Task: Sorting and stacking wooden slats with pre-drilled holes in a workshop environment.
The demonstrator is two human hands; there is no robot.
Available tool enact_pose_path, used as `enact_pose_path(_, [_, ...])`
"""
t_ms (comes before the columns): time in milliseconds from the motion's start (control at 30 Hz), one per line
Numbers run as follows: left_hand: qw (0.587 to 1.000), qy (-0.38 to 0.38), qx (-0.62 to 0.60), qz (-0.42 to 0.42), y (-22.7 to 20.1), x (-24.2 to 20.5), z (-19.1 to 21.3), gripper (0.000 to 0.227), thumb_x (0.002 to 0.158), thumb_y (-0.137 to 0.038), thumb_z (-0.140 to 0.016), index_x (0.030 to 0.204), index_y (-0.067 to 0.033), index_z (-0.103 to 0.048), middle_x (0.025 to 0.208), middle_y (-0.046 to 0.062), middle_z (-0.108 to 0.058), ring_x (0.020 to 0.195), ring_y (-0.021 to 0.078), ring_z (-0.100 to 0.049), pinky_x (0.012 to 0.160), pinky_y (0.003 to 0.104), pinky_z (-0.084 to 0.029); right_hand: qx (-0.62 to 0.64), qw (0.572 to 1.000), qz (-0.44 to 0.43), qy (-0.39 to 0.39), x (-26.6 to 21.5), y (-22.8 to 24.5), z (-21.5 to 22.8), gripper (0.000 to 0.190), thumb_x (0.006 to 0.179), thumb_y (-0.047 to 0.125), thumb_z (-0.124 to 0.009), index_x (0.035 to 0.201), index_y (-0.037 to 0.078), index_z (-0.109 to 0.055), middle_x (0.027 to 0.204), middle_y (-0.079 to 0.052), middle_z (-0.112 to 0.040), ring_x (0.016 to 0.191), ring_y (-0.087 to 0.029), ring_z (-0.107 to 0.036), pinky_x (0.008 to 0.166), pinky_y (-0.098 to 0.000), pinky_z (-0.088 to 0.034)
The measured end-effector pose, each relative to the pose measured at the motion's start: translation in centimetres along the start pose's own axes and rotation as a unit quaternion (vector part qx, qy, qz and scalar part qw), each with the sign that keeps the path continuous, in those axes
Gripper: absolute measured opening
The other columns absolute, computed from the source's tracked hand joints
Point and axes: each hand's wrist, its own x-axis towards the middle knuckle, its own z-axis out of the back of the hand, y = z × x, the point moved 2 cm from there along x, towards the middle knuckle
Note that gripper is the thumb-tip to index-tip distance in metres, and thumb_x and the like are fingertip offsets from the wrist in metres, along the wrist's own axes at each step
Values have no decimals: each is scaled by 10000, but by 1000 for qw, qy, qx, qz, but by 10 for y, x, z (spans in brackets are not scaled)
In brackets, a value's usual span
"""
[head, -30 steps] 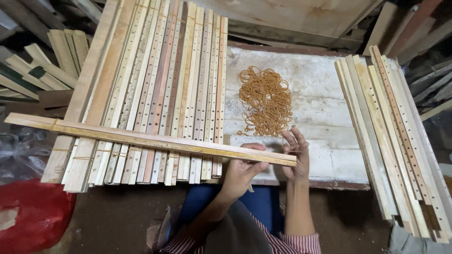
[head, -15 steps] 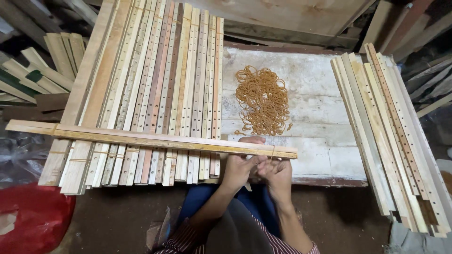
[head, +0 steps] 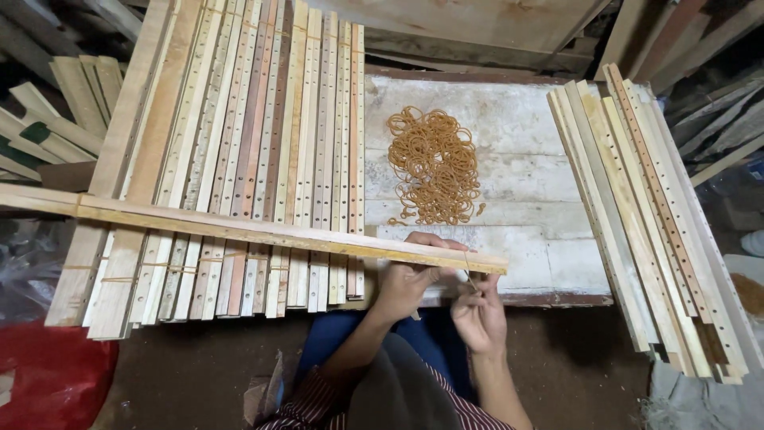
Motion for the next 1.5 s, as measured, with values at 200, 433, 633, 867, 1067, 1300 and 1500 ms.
enact_pose_path(200, [998, 43, 36, -6, 2, -1, 11, 284, 949, -61, -733, 1148, -12, -537, 1202, 223, -707, 1162, 260, -650, 1004, 423, -511, -396, 906, 143, 47, 11, 46, 1, 696, 843, 386, -780, 1305, -104, -607, 1167, -276, -727, 1010, -288, -748, 847, -293, -646])
enact_pose_path(433, [982, 69, 162, 61, -28, 10, 14, 552, 929, -145, -767, 1361, 32, -473, 1178, 225, -726, 1108, 343, -690, 1011, 492, -531, -470, 868, 161, -28, 10, 48, 34, 345, 823, 49, -754, 1111, -123, -672, 1075, -343, -720, 911, -393, -756, 803, -411, -647])
enact_pose_path(633, [974, -120, 126, 146, -31, 18, 5, 617, 863, -156, -768, 1392, -62, -464, 1236, 199, -735, 1122, 256, -744, 968, 353, -621, -383, 885, 251, -89, -16, -18, -25, 328, 808, 51, -819, 1115, -11, -721, 1020, -231, -751, 851, -303, -750, 743, -246, -632])
enact_pose_path(867, [958, -1, 181, 221, -30, 19, 17, 594, 876, -250, -741, 1406, -121, -509, 1188, 139, -766, 1098, 211, -736, 992, 333, -585, -613, 775, 119, -99, -22, -31, -78, 551, 769, 44, -809, 1303, -40, -697, 979, -179, -791, 839, -183, -733, 821, -279, -584])
enact_pose_path(1067, [934, 44, 215, 281, -35, 18, 11, 655, 845, -220, -757, 1449, -102, -534, 1209, 103, -755, 1050, 213, -732, 875, 352, -590, -659, 745, 94, -47, -20, -37, -83, 303, 853, 89, -765, 1126, -40, -768, 1030, -187, -808, 919, -219, -758, 883, -325, -599])
enact_pose_path(1300, [947, 33, 100, 304, -3, 6, 19, 713, 804, -61, -792, 1466, -59, -528, 1097, 138, -764, 990, 184, -731, 881, 288, -589, -711, 702, 5, -28, -38, -47, -94, 273, 904, 201, -710, 960, -43, -819, 888, -157, -846, 828, -208, -790, 824, -334, -617])
enact_pose_path(1500, [939, 47, 177, 292, -19, 5, 20, 647, 833, -140, -777, 1439, -94, -557, 1119, 81, -776, 975, 178, -746, 884, 283, -574, -729, 662, 157, -75, -44, -58, -83, 484, 850, 124, -779, 1315, 8, -714, 1014, -95, -821, 848, -74, -677, 740, -189, -511])
